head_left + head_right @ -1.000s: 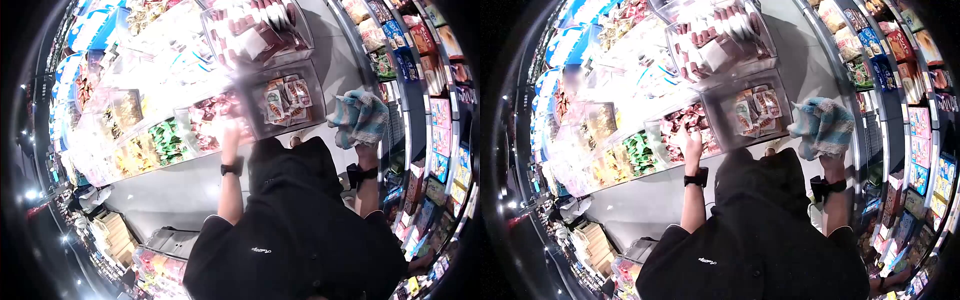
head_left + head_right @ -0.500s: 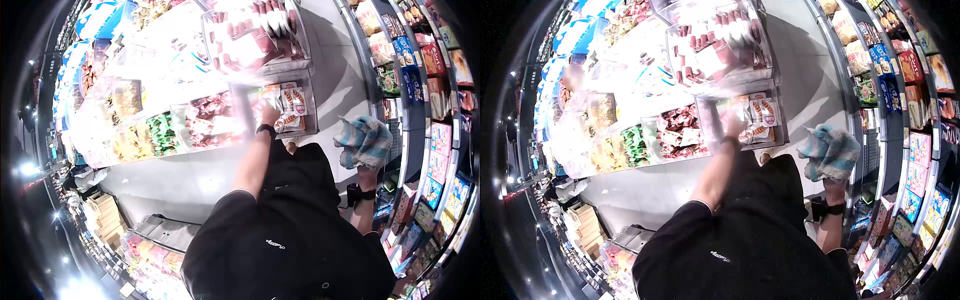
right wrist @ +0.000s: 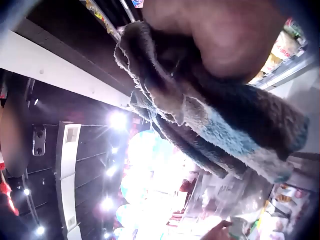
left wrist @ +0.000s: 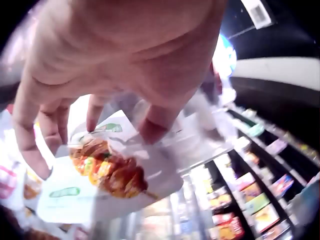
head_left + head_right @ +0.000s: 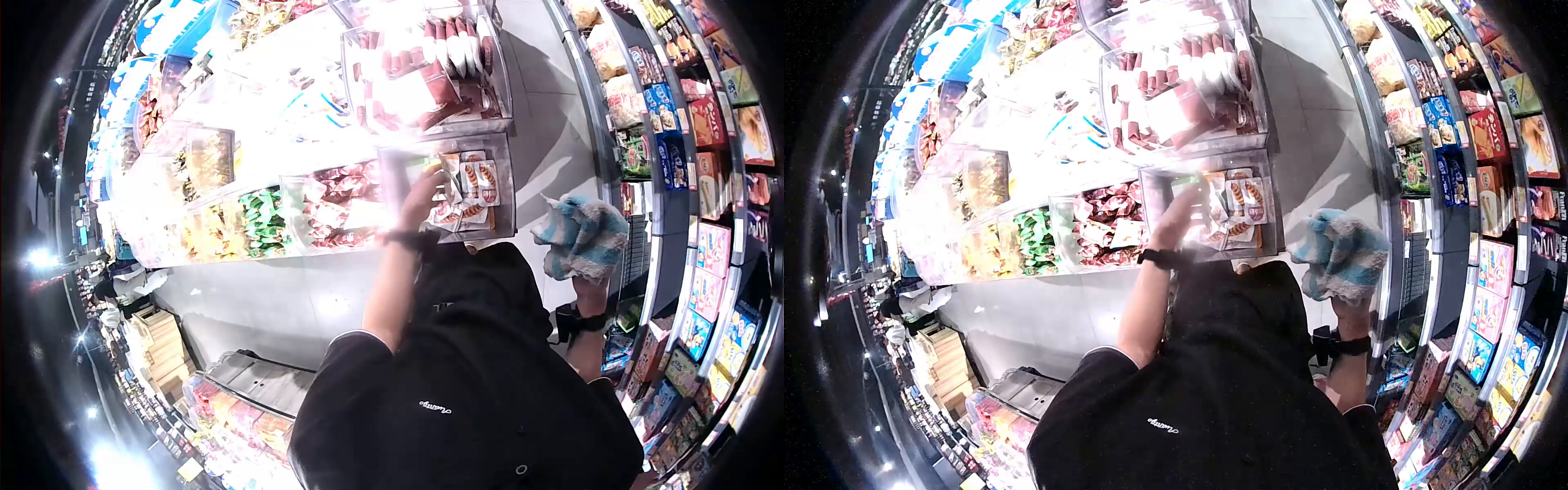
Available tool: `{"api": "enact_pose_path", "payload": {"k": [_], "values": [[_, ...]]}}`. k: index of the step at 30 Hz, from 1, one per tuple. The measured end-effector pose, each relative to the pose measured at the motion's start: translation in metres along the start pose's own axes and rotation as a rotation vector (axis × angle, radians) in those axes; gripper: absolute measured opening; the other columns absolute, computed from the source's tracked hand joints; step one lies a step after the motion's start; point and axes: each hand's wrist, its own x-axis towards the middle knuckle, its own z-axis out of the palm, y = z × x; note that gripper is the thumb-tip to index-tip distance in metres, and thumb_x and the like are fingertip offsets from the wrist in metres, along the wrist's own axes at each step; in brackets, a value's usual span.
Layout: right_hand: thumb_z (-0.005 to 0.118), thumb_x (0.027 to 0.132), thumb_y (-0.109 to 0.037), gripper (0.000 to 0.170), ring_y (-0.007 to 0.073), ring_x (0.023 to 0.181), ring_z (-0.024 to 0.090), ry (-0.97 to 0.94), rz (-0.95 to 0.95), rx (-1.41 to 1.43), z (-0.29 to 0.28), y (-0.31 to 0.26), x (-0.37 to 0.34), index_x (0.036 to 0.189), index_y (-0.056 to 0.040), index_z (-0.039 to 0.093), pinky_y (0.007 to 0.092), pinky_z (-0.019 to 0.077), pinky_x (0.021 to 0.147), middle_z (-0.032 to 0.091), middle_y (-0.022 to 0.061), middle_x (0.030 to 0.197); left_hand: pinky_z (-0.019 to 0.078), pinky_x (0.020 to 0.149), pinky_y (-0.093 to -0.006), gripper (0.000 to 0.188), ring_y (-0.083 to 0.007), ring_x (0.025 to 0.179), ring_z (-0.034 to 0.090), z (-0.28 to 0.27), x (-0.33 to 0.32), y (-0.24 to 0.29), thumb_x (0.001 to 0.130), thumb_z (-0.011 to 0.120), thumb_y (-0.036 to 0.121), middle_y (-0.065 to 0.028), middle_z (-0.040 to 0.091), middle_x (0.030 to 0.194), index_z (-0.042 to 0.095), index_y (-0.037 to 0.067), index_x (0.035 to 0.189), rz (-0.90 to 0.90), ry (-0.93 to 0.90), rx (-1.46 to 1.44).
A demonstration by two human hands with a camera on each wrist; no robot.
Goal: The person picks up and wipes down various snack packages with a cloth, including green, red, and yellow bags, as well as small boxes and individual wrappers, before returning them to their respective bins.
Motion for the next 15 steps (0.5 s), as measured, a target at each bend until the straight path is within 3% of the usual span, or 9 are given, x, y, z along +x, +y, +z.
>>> {"api": "enact_pose_path", "payload": {"k": [1,3,5,6,8,10,12,13,15], "values": [[0.07,0.083,-0.02,0.068,0.027,0.122,0.047,-0.028,0.132,0.414,0.009,-0.013,0.015,0.139,-0.0053,0.034,0.0409,0.0362,0.106,0.046,0.0113,0.136,0.0524,0.067,-0.0318,0.034,-0.0164,0.083,0.061,0.009,-0.004,0.007,0.091,0.048,0.024,-0.0045,0.063,0.09,0.055,0.007,0.12,-0.036,0.023,-0.001],[0.073,0.082,-0.016,0.069,0.0259,0.117,0.053,-0.089,0.251,0.87,0.032,-0.038,0.035,0.138,-0.0048,0.035,0.039,0.0419,0.1,0.049,0.0124,0.132,0.054,0.07,-0.0346,0.035,-0.0211,0.082,0.064,0.037,-0.047,0.035,0.091,0.044,0.021,-0.0097,0.065,0.09,0.055,0.003,0.119,-0.076,-0.017,-0.283],[0.069,0.085,-0.018,0.061,0.0236,0.112,0.056,-0.073,0.059,0.593,0.063,-0.081,0.053,0.136,-0.003,0.038,0.0366,0.0452,0.096,0.051,0.0127,0.13,0.0546,0.073,-0.0364,0.037,-0.0235,0.088,0.065,0.058,-0.073,0.049,0.091,0.043,0.021,-0.0128,0.066,0.1,0.054,0.001,0.119,-0.076,-0.135,-0.456],[0.067,0.087,-0.018,0.057,0.0224,0.11,0.057,-0.067,0.096,0.833,0.079,-0.1,0.061,0.134,-0.0018,0.039,0.0355,0.0468,0.094,0.052,0.0126,0.128,0.0534,0.079,-0.0374,0.039,-0.0241,0.091,0.064,0.075,-0.087,0.055,0.092,0.04,0.022,-0.0137,0.064,0.109,0.052,-0.001,0.121,-0.041,-0.064,-0.479],[0.045,0.1,-0.015,0.038,0.0218,0.111,0.055,-0.088,0.005,0.74,0.106,-0.141,0.072,0.133,0.0009,0.038,0.0378,0.0462,0.096,0.053,0.0118,0.126,0.0491,0.087,-0.0382,0.05,-0.0248,0.097,0.062,0.101,-0.107,0.064,0.092,0.043,0.034,-0.0142,0.062,0.113,0.049,-0.001,0.128,0.046,-0.084,-0.452],[0.044,0.097,-0.008,0.031,0.0288,0.118,0.052,-0.218,-0.257,0.526,0.123,-0.158,0.085,0.126,0.0016,0.04,0.0407,0.0425,0.1,0.052,0.0171,0.128,0.047,0.092,-0.0365,0.042,-0.023,0.105,0.059,0.111,-0.116,0.057,0.097,0.037,0.025,-0.014,0.058,0.12,0.047,-0.002,0.127,0.042,-0.16,-0.643],[0.045,0.094,-0.001,0.024,0.0369,0.124,0.049,-0.178,-0.451,0.306,0.142,-0.186,0.092,0.118,0.0019,0.043,0.0432,0.039,0.103,0.051,0.0231,0.13,0.0424,0.098,-0.0355,0.047,-0.0225,0.113,0.054,0.135,-0.12,0.057,0.1,0.035,0.032,-0.0124,0.055,0.124,0.043,-0.001,0.133,0.193,-0.173,-0.47],[0.049,0.088,0.006,0.024,0.0423,0.128,0.044,-0.172,-0.482,0.29,0.145,-0.191,0.097,0.111,0.0015,0.044,0.0435,0.0379,0.104,0.049,0.0266,0.132,0.0409,0.1,-0.0352,0.048,-0.022,0.115,0.053,0.137,-0.122,0.048,0.1,0.034,0.033,-0.0116,0.054,0.126,0.041,0.0,0.135,0.188,-0.18,-0.617],[0.048,0.092,0.0,0.023,0.0394,0.122,0.05,-0.075,-0.5,0.326,0.149,-0.192,0.106,0.114,0.0009,0.044,0.0414,0.0398,0.101,0.05,0.0256,0.131,0.0368,0.104,-0.0351,0.053,-0.0216,0.124,0.046,0.145,-0.126,0.044,0.103,0.029,0.037,-0.0107,0.046,0.136,0.031,0.002,0.142,0.163,-0.227,-0.798]]}}
